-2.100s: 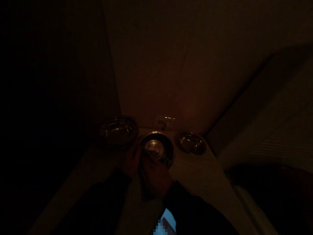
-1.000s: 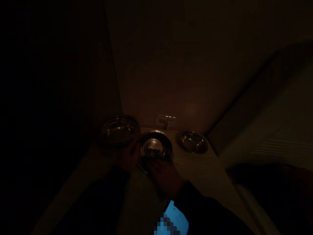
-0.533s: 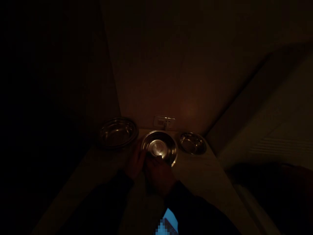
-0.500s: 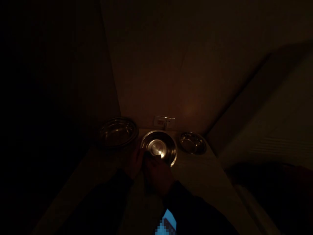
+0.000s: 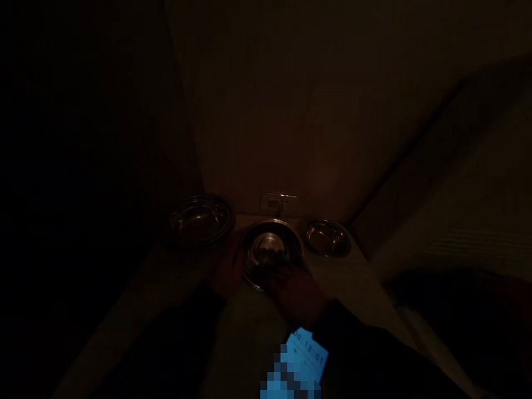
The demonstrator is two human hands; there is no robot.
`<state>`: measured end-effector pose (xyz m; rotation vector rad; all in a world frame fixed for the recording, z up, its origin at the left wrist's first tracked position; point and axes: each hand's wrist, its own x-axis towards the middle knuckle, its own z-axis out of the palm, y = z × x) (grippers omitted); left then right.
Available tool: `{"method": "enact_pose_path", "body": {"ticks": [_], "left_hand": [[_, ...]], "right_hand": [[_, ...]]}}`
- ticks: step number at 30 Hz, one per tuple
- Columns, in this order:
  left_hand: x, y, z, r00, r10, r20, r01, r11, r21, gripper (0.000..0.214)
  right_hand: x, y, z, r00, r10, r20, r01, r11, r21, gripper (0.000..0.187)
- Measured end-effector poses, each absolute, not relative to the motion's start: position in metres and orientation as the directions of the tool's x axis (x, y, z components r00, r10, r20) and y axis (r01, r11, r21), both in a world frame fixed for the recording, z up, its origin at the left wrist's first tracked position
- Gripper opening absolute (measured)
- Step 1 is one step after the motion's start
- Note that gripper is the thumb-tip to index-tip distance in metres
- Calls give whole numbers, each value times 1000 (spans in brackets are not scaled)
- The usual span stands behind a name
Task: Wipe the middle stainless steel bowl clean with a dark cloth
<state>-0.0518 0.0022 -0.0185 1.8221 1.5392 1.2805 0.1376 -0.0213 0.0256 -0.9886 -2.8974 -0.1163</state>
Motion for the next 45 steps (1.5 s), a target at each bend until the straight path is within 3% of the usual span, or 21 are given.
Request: {"method": "enact_pose_path", "body": {"ticks": [3, 7, 10, 13, 18, 21, 30, 38, 41, 45], "left_hand": [[-49, 2, -18, -55, 934, 353, 498, -281, 820, 46], [-47, 3, -19, -73, 931, 357, 464, -285, 839, 46], [-50, 4, -20, -75, 932, 354, 474, -279, 835, 47], [-54, 4, -22, -51, 930, 364, 486, -295, 823, 49], [-58, 2, -20, 6, 948, 319, 505, -278, 817, 48], [-57, 1, -18, 46, 953, 298, 490, -282, 825, 48], [-56, 7, -24, -43, 943, 330, 499, -266, 825, 46], [-56, 2, -17, 7, 908, 419, 555, -352, 754, 45], [-53, 2, -15, 2, 906, 424, 560, -352, 750, 45], [-55, 6, -19, -18, 906, 423, 556, -343, 757, 45]], "right_hand": [[128, -22, 24, -767, 632, 108, 633, 773, -27, 28], [98, -23, 14, -652, 720, 240, 687, 694, -215, 31], [84, -24, 9, -583, 760, 289, 714, 648, -265, 35], [90, -24, 11, -621, 749, 231, 715, 662, -223, 35], [129, -22, 24, -759, 645, 92, 644, 764, -42, 29], [144, -23, 29, -779, 622, 80, 624, 781, 12, 28], [96, -33, 9, -705, 651, 283, 655, 750, -94, 33], [143, -29, 22, -827, 553, 99, 559, 829, 40, 28], [133, -31, 18, -807, 578, 119, 587, 808, 58, 30], [97, -32, 6, -716, 668, 202, 680, 733, -17, 32]]}}
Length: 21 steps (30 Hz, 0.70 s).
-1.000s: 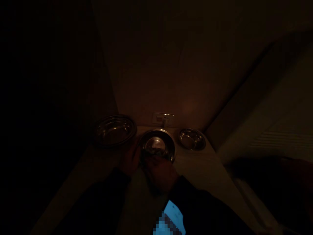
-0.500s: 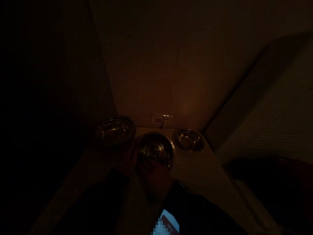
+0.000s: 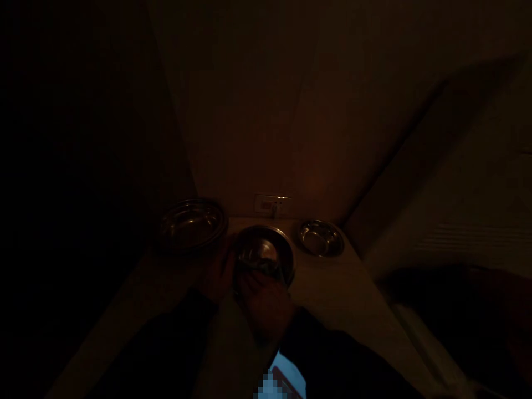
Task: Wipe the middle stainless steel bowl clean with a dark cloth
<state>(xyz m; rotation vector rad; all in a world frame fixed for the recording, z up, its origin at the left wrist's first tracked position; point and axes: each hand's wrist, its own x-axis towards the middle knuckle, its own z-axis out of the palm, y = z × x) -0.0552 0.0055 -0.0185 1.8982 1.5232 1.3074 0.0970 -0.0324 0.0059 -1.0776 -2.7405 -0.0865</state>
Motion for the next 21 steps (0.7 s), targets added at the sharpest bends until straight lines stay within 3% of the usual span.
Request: {"method": "enact_pose_path", "body": {"ticks": [3, 8, 14, 16, 21], "left_hand": [[-61, 8, -23, -53, 889, 454, 583, -341, 737, 45], [-65, 7, -19, 12, 907, 420, 603, -341, 721, 47], [-63, 8, -16, -51, 926, 373, 506, -298, 810, 49], [-60, 7, -19, -119, 924, 362, 492, -262, 830, 51], [-49, 4, -23, -15, 939, 344, 472, -296, 830, 54]], "right_hand": [[90, -31, 1, -708, 670, 226, 688, 726, 2, 36], [122, -32, 8, -810, 569, 143, 583, 807, 90, 41], [133, -33, 8, -828, 534, 168, 557, 816, 155, 38], [130, -32, 6, -814, 542, 209, 574, 807, 138, 37], [120, -27, 5, -754, 603, 261, 634, 772, 44, 36]]}}
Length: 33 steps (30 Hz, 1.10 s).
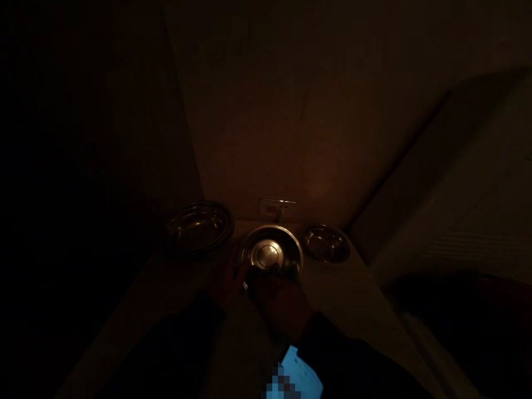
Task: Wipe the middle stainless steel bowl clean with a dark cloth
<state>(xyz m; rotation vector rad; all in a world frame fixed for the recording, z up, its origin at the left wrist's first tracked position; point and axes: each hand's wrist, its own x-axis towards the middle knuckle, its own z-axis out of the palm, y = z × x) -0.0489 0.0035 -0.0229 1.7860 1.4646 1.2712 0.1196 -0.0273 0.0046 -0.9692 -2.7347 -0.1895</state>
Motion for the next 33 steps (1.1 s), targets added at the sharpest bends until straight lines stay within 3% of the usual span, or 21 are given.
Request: {"method": "enact_pose_path", "body": {"ticks": [7, 15, 19, 24, 28, 33], "left_hand": [[-54, 8, -26, -70, 912, 403, 526, -310, 792, 49], [-56, 2, -13, -39, 911, 410, 593, -309, 743, 46], [-51, 3, -9, -48, 913, 406, 598, -300, 744, 46], [-57, 8, -16, -95, 897, 431, 617, -287, 733, 47], [-62, 7, -18, -97, 896, 433, 628, -283, 725, 46], [-58, 5, -14, -55, 920, 388, 613, -276, 741, 46]], "right_hand": [[96, -24, 0, -707, 658, 260, 677, 736, -20, 35], [139, -20, 29, -826, 560, 58, 563, 821, 93, 31], [117, -24, 17, -787, 609, 100, 614, 789, 35, 36], [83, -26, -5, -703, 659, 266, 680, 733, -18, 39], [103, -23, 7, -801, 575, 166, 588, 808, 38, 38], [134, -22, 28, -824, 558, 100, 566, 818, 99, 32]]}}
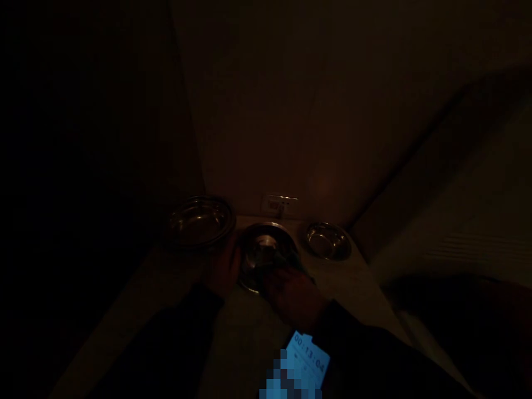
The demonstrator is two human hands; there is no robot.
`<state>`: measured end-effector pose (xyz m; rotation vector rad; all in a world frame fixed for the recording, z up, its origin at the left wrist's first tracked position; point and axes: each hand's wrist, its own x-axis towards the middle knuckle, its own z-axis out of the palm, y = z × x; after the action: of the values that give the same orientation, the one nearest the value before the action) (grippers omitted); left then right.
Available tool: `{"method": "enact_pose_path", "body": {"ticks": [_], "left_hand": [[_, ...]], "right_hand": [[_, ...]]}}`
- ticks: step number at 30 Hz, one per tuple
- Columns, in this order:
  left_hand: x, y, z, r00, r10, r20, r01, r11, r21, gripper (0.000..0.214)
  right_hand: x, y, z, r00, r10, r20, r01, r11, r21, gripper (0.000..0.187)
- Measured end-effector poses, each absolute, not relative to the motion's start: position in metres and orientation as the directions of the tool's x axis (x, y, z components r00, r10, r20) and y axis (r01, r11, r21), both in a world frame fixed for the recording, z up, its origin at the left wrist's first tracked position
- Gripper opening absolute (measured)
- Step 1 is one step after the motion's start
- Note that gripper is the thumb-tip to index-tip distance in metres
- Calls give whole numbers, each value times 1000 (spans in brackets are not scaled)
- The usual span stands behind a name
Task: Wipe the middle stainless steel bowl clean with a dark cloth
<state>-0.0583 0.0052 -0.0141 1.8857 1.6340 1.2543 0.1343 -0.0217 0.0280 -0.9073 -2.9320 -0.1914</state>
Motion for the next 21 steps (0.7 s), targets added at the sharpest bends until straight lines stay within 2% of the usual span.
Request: {"method": "enact_pose_path", "body": {"ticks": [4, 7, 11, 16, 21], "left_hand": [[-53, 6, -12, -79, 919, 386, 580, -273, 768, 46], [-53, 8, -15, -89, 901, 425, 541, -315, 780, 45], [-57, 11, -22, -109, 901, 420, 536, -303, 788, 44], [-60, 9, -21, -126, 902, 413, 562, -278, 779, 45], [-60, 6, -17, -90, 904, 417, 578, -294, 762, 46]], "right_hand": [[117, -24, 25, -794, 601, 92, 604, 797, 12, 32], [93, -20, 18, -755, 626, 194, 623, 778, -82, 36], [76, -14, 15, -708, 635, 309, 634, 764, -118, 43], [85, -19, 20, -725, 661, 193, 649, 750, -130, 47], [115, -23, 30, -758, 650, 48, 651, 759, 8, 38]]}}
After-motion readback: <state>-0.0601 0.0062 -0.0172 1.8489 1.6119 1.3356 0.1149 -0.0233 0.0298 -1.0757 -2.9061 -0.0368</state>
